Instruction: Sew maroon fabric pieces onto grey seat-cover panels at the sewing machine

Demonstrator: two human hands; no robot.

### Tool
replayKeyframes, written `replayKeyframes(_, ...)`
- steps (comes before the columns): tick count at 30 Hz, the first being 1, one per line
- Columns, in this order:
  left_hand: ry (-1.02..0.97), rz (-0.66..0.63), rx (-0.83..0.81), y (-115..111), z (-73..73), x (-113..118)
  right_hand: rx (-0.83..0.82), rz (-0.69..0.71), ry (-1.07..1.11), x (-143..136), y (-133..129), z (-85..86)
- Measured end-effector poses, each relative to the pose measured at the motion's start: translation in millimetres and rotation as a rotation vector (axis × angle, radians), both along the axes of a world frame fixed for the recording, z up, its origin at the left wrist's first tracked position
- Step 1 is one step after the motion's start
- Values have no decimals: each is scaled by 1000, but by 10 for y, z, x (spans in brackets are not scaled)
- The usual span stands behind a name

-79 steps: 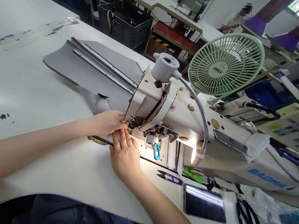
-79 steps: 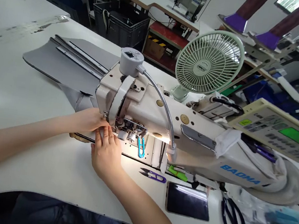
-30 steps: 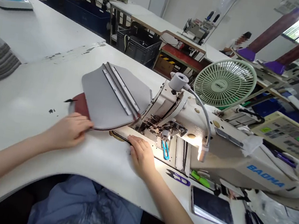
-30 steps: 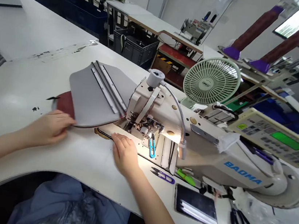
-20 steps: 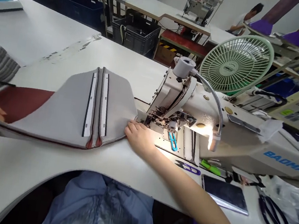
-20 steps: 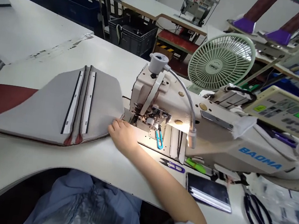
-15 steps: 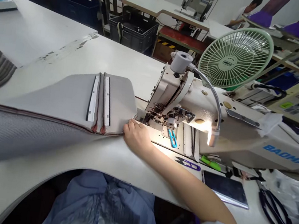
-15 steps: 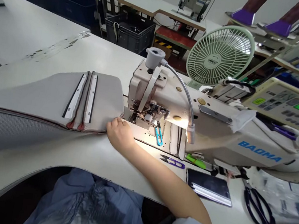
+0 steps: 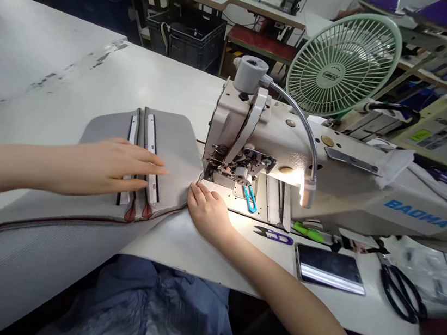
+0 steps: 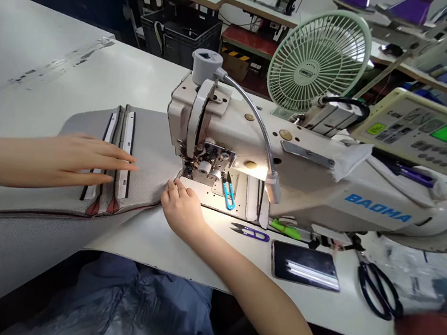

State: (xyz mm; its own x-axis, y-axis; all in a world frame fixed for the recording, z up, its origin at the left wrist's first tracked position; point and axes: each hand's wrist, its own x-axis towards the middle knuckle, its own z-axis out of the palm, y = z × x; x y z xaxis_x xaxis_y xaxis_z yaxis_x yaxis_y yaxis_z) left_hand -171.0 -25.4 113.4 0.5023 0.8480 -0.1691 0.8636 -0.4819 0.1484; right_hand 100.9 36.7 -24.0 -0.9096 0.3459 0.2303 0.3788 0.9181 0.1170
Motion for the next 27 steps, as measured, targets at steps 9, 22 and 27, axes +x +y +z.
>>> replayKeyframes(9,55,-22,-71,702,-711,791,-19,-50,126,202,210,-74)
replayKeyframes(22,96,23,24,554,-560,1010,-377,-151,91,567,362,360)
replayKeyframes(27,74,70,-298,525,-560,1115,-145,-811,-130,970,608,573)
